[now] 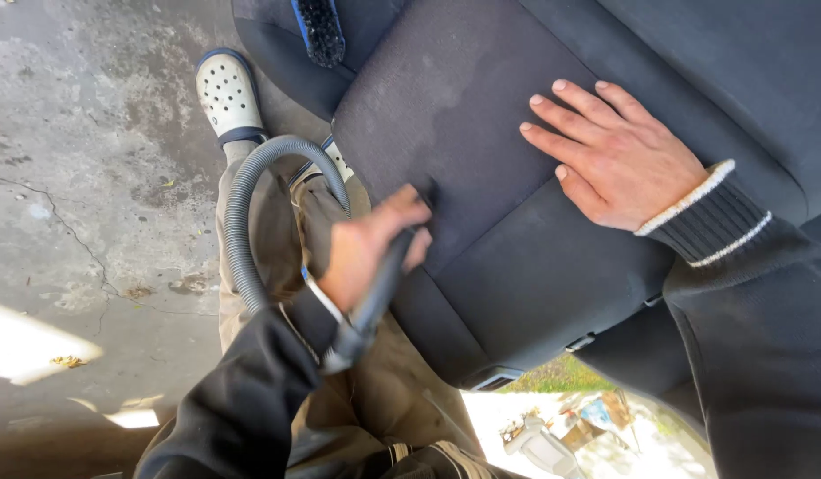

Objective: Vacuuming the fabric surface of a detached car seat using a vacuum cleaner hose.

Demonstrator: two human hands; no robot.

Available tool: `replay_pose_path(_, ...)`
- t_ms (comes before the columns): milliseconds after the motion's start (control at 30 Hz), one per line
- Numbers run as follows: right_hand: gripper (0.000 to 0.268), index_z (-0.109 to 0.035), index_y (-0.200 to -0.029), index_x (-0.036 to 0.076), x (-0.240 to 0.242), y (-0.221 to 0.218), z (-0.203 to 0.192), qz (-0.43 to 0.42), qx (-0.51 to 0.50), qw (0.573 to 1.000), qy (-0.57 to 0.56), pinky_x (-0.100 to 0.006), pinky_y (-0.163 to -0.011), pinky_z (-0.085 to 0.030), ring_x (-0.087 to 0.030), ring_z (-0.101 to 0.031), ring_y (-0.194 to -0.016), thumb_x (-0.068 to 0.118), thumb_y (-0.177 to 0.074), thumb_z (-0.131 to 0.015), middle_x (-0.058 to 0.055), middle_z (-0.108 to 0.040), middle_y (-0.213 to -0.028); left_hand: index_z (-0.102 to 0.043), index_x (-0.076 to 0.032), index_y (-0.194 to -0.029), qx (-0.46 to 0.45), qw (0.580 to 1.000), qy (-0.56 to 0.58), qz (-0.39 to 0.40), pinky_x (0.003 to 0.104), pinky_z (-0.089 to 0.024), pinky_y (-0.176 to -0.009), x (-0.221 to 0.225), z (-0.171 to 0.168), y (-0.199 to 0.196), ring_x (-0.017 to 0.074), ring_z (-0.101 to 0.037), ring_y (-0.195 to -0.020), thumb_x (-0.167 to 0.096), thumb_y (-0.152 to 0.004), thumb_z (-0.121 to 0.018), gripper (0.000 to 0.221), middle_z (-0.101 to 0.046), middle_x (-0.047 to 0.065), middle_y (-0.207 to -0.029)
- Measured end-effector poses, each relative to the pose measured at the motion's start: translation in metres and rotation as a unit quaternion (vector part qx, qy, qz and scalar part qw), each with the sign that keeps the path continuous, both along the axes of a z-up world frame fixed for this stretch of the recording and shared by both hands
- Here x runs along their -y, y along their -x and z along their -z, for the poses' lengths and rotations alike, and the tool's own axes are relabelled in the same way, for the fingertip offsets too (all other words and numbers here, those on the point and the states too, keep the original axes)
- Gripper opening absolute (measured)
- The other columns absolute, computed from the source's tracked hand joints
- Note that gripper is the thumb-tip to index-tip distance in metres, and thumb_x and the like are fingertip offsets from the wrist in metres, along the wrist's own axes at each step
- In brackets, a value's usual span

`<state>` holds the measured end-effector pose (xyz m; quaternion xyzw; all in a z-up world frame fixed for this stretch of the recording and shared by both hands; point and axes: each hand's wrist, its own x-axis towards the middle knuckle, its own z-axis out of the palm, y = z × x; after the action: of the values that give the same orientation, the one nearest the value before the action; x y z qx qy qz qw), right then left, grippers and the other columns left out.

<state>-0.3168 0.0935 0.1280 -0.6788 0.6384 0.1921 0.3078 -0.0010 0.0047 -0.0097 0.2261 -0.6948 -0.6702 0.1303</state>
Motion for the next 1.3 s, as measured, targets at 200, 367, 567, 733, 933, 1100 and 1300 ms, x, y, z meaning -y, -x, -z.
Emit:
replay_pose_path(200,0.056,-0.067,-0.15,0.008,-0.003,0.002,0.004,-0.03,-0.017,0.999,-0.004,-0.045,-0.129,-0.032,-0.029,-0.047,-0.157,0.021,-0.096,-0.054,-0.01,-0.061,-0.164,-0.069,-0.024,-0.116,-0.056,0.985,0.117,0.109,0.027,-0.062,-0.063,-0.016,0.0,-0.02,0.0165,-0.077,-0.073,-0.029,-0.091,-0.082,0.029,-0.074,0.007,-0.137)
replay_pose_path(367,0.057,-0.064,-0.151,0.007,-0.004,0.004,0.002,-0.018,-0.008,1.0,-0.008,-0.046,-0.128,-0.031,-0.029,-0.045,-0.158,0.019,-0.095,-0.054,-0.011,-0.059,-0.164,-0.069,-0.005,-0.115,-0.017,1.0,-0.008,0.023,0.026,-0.062,-0.076,-0.004,-0.009,-0.017,0.0185,-0.079,-0.089,-0.003,-0.084,-0.081,0.034,-0.076,0.015,-0.126)
replay_pose_path(567,0.057,-0.065,-0.152,0.009,-0.003,0.002,0.003,-0.042,-0.024,0.999,-0.008,-0.044,-0.13,-0.032,-0.027,-0.047,-0.158,0.021,-0.096,-0.055,-0.008,-0.061,-0.165,-0.072,-0.014,-0.119,-0.027,0.993,0.083,0.082,0.028,-0.061,-0.07,-0.015,-0.002,-0.037,0.0188,-0.072,-0.077,-0.023,-0.091,-0.082,0.031,-0.075,0.013,-0.135)
replay_pose_path(733,0.058,-0.064,-0.15,0.007,0.0,0.005,0.007,-0.039,-0.006,0.999,-0.008,-0.045,-0.13,-0.031,-0.029,-0.045,-0.158,0.02,-0.095,-0.054,-0.01,-0.059,-0.164,-0.07,-0.008,-0.116,0.02,0.999,0.024,0.009,0.03,-0.065,-0.076,-0.022,-0.006,-0.038,0.024,-0.081,-0.087,-0.011,-0.086,-0.083,0.033,-0.072,0.018,-0.139)
replay_pose_path(933,0.058,-0.065,-0.152,0.009,-0.001,0.001,0.008,-0.05,-0.02,0.998,-0.02,-0.044,-0.13,-0.031,-0.027,-0.046,-0.159,0.023,-0.096,-0.054,-0.009,-0.06,-0.166,-0.072,-0.019,-0.116,-0.044,0.989,0.1,0.098,0.029,-0.061,-0.066,-0.023,0.003,-0.056,0.0174,-0.075,-0.074,-0.024,-0.084,-0.085,0.035,-0.073,0.006,-0.138)
replay_pose_path(1100,0.059,-0.063,-0.152,0.009,0.001,0.003,0.009,-0.035,-0.009,0.999,-0.023,-0.046,-0.13,-0.03,-0.028,-0.043,-0.159,0.022,-0.095,-0.053,-0.009,-0.058,-0.165,-0.071,-0.008,-0.11,-0.037,0.999,-0.019,0.028,0.03,-0.065,-0.081,-0.025,-0.014,-0.05,0.0229,-0.082,-0.096,-0.006,-0.074,-0.088,0.04,-0.075,0.016,-0.131)
replay_pose_path(1300,0.059,-0.065,-0.152,0.01,0.008,0.002,0.006,-0.06,-0.015,0.998,-0.008,-0.044,-0.129,-0.034,-0.027,-0.048,-0.157,0.022,-0.095,-0.056,-0.008,-0.061,-0.164,-0.072,-0.004,-0.114,0.015,0.999,0.007,0.038,0.033,-0.063,-0.083,-0.006,0.004,-0.058,0.0266,-0.081,-0.101,-0.013,-0.086,-0.082,0.031,-0.076,0.018,-0.131)
